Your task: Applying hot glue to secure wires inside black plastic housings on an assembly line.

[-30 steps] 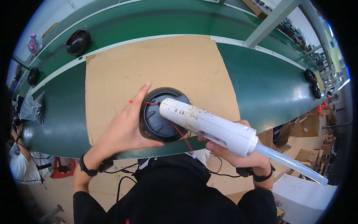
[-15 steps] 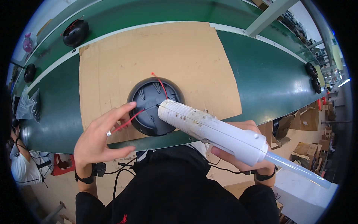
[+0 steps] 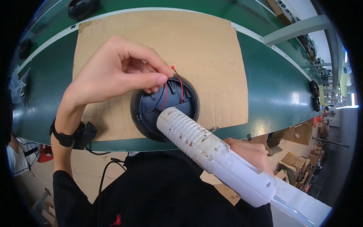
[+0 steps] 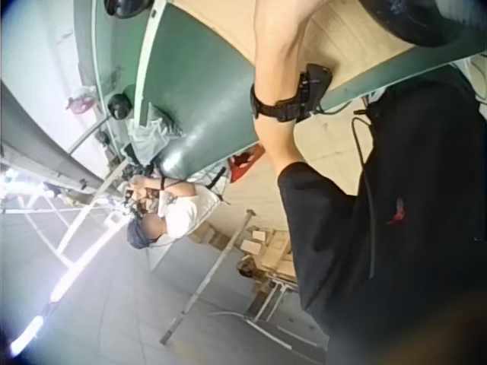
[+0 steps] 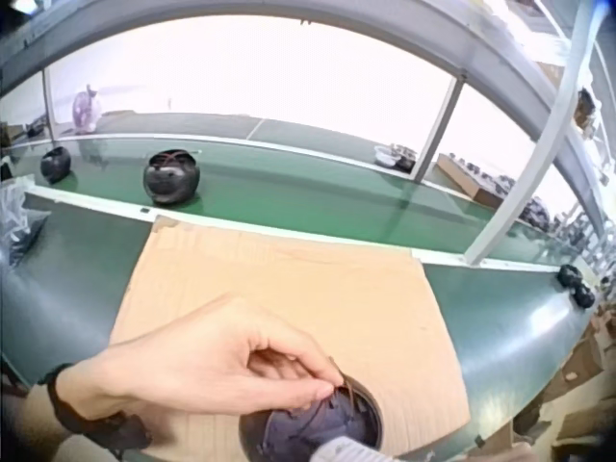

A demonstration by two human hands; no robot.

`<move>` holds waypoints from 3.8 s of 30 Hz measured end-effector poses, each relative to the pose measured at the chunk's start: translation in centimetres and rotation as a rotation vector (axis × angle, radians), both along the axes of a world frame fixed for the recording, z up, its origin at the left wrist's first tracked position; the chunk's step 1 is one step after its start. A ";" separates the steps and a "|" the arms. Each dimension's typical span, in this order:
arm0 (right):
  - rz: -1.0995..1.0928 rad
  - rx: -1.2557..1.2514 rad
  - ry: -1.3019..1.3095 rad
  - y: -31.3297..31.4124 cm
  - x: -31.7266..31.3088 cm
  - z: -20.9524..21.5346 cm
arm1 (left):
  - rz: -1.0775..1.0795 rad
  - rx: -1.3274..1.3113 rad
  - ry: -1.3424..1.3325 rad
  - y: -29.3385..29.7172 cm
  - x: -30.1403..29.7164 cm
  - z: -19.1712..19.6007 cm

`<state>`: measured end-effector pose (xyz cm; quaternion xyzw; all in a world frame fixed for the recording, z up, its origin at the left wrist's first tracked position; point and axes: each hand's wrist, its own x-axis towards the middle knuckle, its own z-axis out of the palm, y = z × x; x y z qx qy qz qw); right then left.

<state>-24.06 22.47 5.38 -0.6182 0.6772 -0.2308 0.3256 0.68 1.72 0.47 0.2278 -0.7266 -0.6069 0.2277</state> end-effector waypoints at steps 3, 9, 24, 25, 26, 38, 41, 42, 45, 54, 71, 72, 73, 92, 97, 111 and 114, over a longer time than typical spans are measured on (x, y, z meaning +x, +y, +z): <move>-0.054 0.007 0.016 -0.4 0.5 0.0 | -0.006 0.032 -0.041 -0.1 -0.3 0.0; -0.008 0.074 0.133 -0.4 0.4 0.6 | -0.019 -0.003 0.008 -0.6 -0.3 -0.2; -0.065 -0.083 0.060 3.8 -3.3 -1.5 | -0.085 -0.116 -0.034 -0.6 0.8 2.2; -0.064 -0.089 0.065 3.8 -3.3 -1.7 | -0.083 -0.116 -0.033 -0.9 1.0 2.0; -0.063 -0.095 0.070 4.2 -3.7 -1.7 | -0.126 -0.052 0.004 -1.4 1.2 1.8; -0.083 -0.167 0.131 5.2 -4.8 -3.7 | -0.116 0.028 -0.033 -0.7 1.1 2.4; -0.086 -0.184 0.147 5.8 -5.5 -4.0 | -0.072 -0.033 0.023 -1.2 1.5 1.7; -0.086 -0.190 0.152 5.7 -5.4 -4.2 | -0.158 0.073 0.086 -1.7 1.7 1.5; -0.087 -0.209 0.166 6.5 -6.1 -4.4 | -0.202 0.229 0.059 -2.3 1.8 1.7; -0.108 -0.270 0.211 8.1 -8.3 -5.0 | -0.210 -0.021 -0.232 -1.8 3.8 2.2; 0.001 -0.046 0.052 5.2 -4.9 -2.0 | -0.369 -0.231 -0.093 -2.1 4.2 3.7; 0.002 -0.046 0.055 5.2 -4.9 -1.9 | -0.392 -0.260 -0.160 -2.1 4.1 3.8; -0.003 -0.046 0.063 5.2 -4.9 -1.8 | -0.419 -0.290 -0.222 -2.2 4.0 3.7; -0.161 -0.006 0.071 6.2 -4.1 -0.8 | -0.228 -0.358 -0.093 -2.1 4.0 1.9; -0.229 -0.027 0.016 6.1 -2.8 -1.2 | -0.199 -0.320 -0.088 -1.8 4.1 2.0; -0.461 -0.133 -0.125 3.2 1.7 -2.0 | -0.230 -0.341 -0.144 -2.2 4.4 1.7; -0.518 -0.159 -0.159 3.7 1.1 -1.6 | -0.223 -0.429 -0.079 -1.5 4.1 2.9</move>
